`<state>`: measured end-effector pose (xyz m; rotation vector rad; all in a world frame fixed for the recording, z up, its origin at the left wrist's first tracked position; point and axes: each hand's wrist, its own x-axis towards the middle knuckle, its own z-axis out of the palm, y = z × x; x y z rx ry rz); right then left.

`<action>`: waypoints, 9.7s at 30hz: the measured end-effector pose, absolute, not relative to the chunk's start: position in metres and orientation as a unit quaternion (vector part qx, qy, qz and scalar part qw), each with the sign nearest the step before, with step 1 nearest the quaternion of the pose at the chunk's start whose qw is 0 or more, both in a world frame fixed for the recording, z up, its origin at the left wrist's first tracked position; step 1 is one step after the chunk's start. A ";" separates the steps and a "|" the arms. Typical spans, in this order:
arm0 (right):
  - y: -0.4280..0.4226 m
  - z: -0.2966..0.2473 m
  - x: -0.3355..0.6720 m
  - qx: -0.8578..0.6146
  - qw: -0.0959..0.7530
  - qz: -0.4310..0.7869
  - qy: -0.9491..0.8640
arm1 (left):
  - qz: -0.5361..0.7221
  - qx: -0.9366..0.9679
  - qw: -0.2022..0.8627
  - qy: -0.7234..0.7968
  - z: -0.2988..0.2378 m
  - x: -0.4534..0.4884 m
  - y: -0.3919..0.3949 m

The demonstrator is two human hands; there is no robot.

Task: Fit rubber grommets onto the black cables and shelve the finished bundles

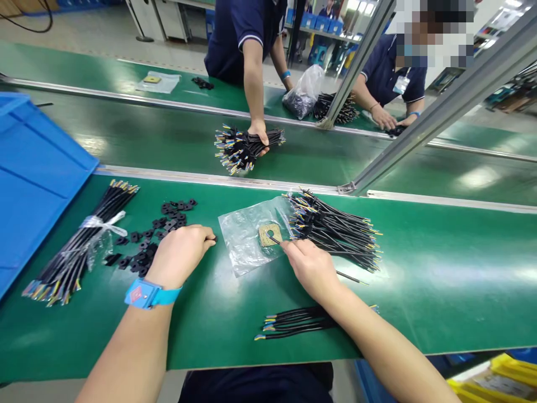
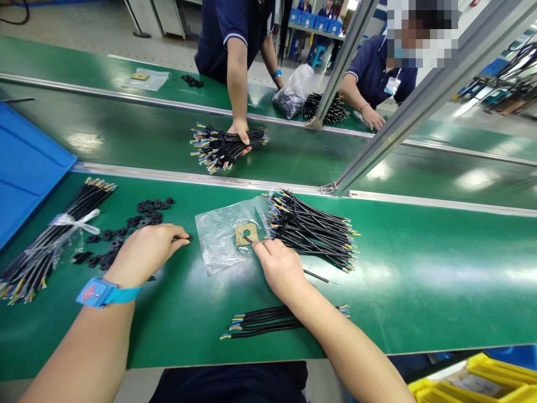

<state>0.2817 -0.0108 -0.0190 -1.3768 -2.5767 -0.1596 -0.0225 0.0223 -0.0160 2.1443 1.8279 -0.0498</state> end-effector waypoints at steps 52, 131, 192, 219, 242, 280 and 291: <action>-0.033 0.010 0.269 -0.349 0.362 -0.064 -0.862 | 0.394 0.432 0.687 0.431 -0.017 0.050 -0.005; -0.016 -0.029 0.261 -0.459 0.038 0.042 -0.887 | -0.074 0.758 0.175 0.624 -0.008 -0.007 0.010; -0.039 0.014 0.273 -0.382 0.350 0.127 -0.846 | 0.430 0.682 0.454 0.380 -0.008 0.053 -0.015; -0.024 0.026 0.292 -0.414 0.305 0.267 -0.815 | 0.411 0.750 0.347 0.385 0.001 0.044 -0.015; -0.044 0.023 0.291 -0.336 -0.100 0.211 -0.913 | -0.075 0.745 0.057 0.661 -0.009 -0.040 0.015; -0.028 0.005 0.274 -0.400 0.353 0.059 -0.844 | 0.475 0.313 0.678 0.466 -0.012 0.033 0.006; -0.032 0.005 0.275 -0.413 0.336 0.117 -0.838 | 0.441 0.325 0.725 0.417 -0.006 0.033 0.002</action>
